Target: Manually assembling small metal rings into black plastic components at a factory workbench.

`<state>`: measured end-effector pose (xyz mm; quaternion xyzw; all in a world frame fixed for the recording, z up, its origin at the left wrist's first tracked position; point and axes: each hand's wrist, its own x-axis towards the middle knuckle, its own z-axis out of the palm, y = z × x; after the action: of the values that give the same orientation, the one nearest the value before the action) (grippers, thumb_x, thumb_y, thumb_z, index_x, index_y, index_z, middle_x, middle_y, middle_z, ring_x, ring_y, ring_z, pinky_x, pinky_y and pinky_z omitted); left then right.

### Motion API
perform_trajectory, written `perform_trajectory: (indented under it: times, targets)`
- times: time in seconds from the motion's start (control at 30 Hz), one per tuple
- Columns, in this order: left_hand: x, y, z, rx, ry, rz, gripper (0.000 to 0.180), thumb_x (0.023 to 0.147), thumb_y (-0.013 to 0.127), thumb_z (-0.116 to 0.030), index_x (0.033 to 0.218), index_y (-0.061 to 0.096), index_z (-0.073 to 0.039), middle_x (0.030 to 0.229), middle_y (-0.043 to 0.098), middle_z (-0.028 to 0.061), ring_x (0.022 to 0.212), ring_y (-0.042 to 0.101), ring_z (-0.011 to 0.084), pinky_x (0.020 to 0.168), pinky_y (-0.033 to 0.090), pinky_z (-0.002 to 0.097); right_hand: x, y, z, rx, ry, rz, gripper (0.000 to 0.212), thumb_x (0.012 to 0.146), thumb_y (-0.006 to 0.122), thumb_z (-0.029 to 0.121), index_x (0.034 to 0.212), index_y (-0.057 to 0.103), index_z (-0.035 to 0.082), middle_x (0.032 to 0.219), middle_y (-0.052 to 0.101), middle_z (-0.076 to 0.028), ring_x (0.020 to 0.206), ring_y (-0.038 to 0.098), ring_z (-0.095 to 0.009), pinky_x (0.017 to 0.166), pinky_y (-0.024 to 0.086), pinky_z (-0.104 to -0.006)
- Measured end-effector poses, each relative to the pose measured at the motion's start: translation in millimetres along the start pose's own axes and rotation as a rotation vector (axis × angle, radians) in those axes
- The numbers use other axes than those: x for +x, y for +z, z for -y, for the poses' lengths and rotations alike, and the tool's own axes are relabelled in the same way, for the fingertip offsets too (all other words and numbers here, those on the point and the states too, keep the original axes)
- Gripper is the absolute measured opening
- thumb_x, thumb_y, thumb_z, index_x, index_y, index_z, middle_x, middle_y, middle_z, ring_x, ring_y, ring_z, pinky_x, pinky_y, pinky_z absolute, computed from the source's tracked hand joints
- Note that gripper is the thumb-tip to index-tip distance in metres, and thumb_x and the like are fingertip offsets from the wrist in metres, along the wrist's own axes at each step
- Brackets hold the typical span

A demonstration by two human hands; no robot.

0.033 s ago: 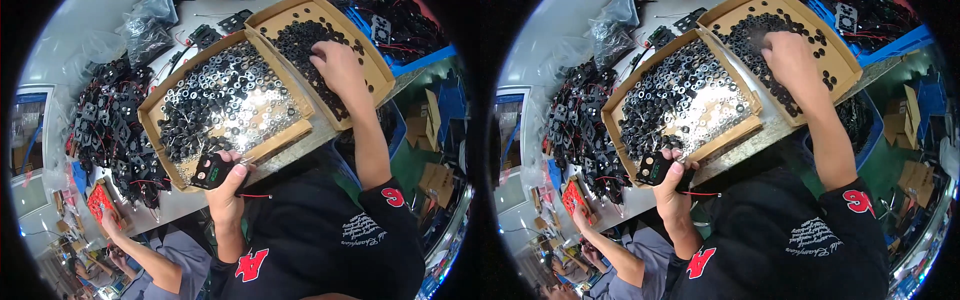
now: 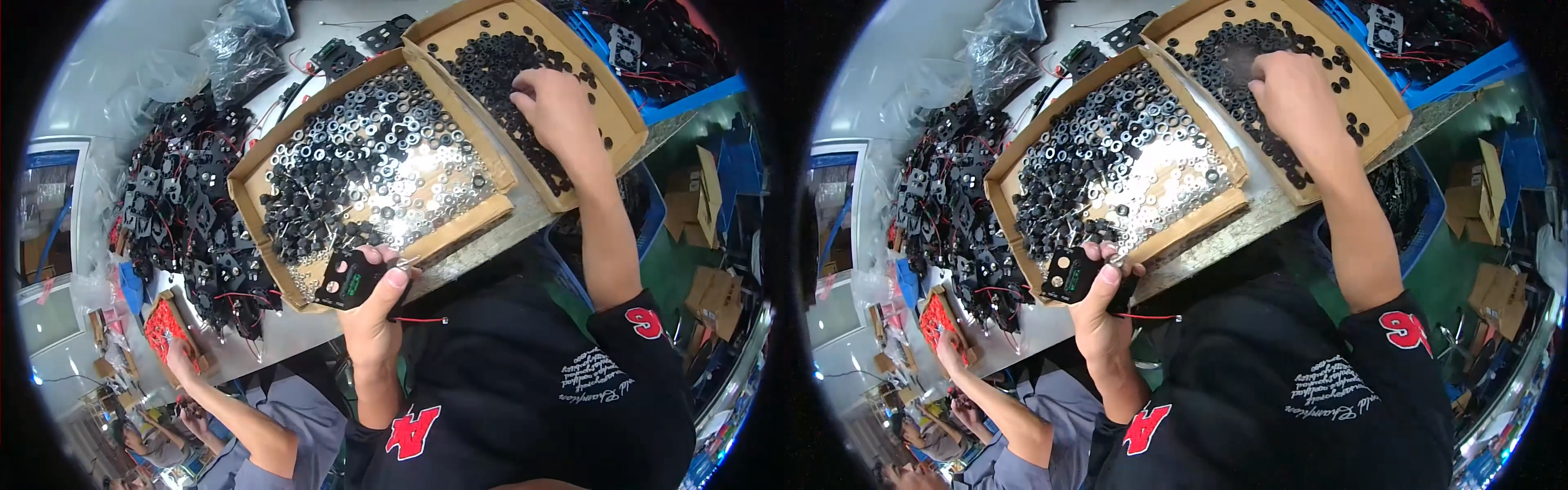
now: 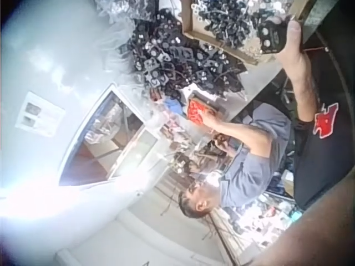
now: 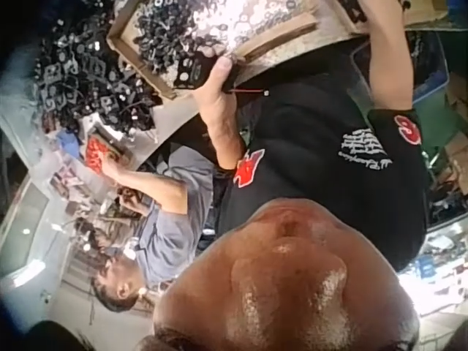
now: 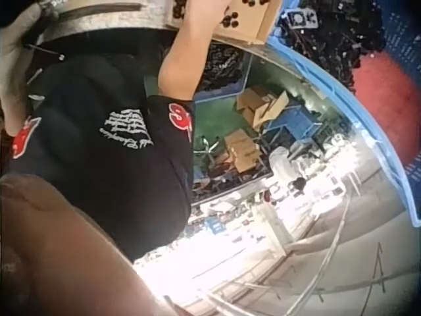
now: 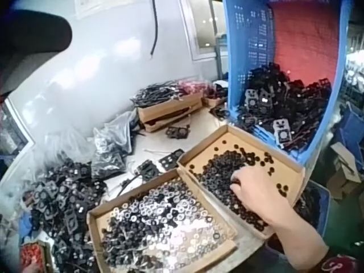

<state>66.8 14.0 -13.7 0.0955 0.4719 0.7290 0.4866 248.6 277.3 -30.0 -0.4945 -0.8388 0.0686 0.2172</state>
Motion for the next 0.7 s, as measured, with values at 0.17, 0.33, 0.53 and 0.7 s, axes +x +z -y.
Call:
perform_trajectory:
  times: [0.17,0.33,0.53,0.7]
  targets:
    - [-1.9,-0.7,-0.6,-0.034,0.008,0.004,0.037,0.081,0.074,0.006,0.110,0.055,-0.004,0.105,0.058,0.0079,0.096,0.062,0.0203,0.084,0.058,0.0394,7.0,-8.7,2.5,-0.044,0.161,0.110,0.026,0.083,0.071,0.021,0.099,0.073,0.001,0.090,0.073,-0.017,0.084,0.071,-0.033,0.079,0.054,-0.0394]
    - [-4.5,-1.7,-4.6,0.037,0.019,-0.023,0.034,0.081,0.075,0.006,0.107,0.056,-0.003,0.104,0.062,0.0099,0.095,0.064,0.0195,0.082,0.059,0.0355,-22.9,-43.4,49.4,0.582,0.039,0.072,0.022,0.084,0.073,0.014,0.098,0.071,-0.002,0.081,0.070,-0.003,0.073,0.064,-0.009,0.066,0.049,-0.0234]
    - [-4.7,-5.5,-5.3,0.000,0.059,-0.001,0.031,0.082,0.077,0.002,0.104,0.057,-0.001,0.103,0.064,0.0114,0.088,0.065,0.0186,0.081,0.057,0.0319,-67.9,-35.6,118.8,1.063,-0.312,0.483,0.021,0.075,0.077,0.001,0.096,0.072,0.000,0.093,0.070,-0.010,0.078,0.065,-0.015,0.071,0.051,-0.0266]
    - [-12.2,-4.8,-5.2,0.008,0.069,-0.029,0.026,0.083,0.078,0.000,0.101,0.058,0.000,0.097,0.065,0.0089,0.087,0.065,0.0168,0.080,0.056,0.0309,-77.3,-29.8,128.6,1.148,-0.276,0.538,0.021,0.076,0.077,-0.001,0.097,0.072,-0.001,0.093,0.069,-0.010,0.081,0.065,-0.016,0.070,0.052,-0.0283]
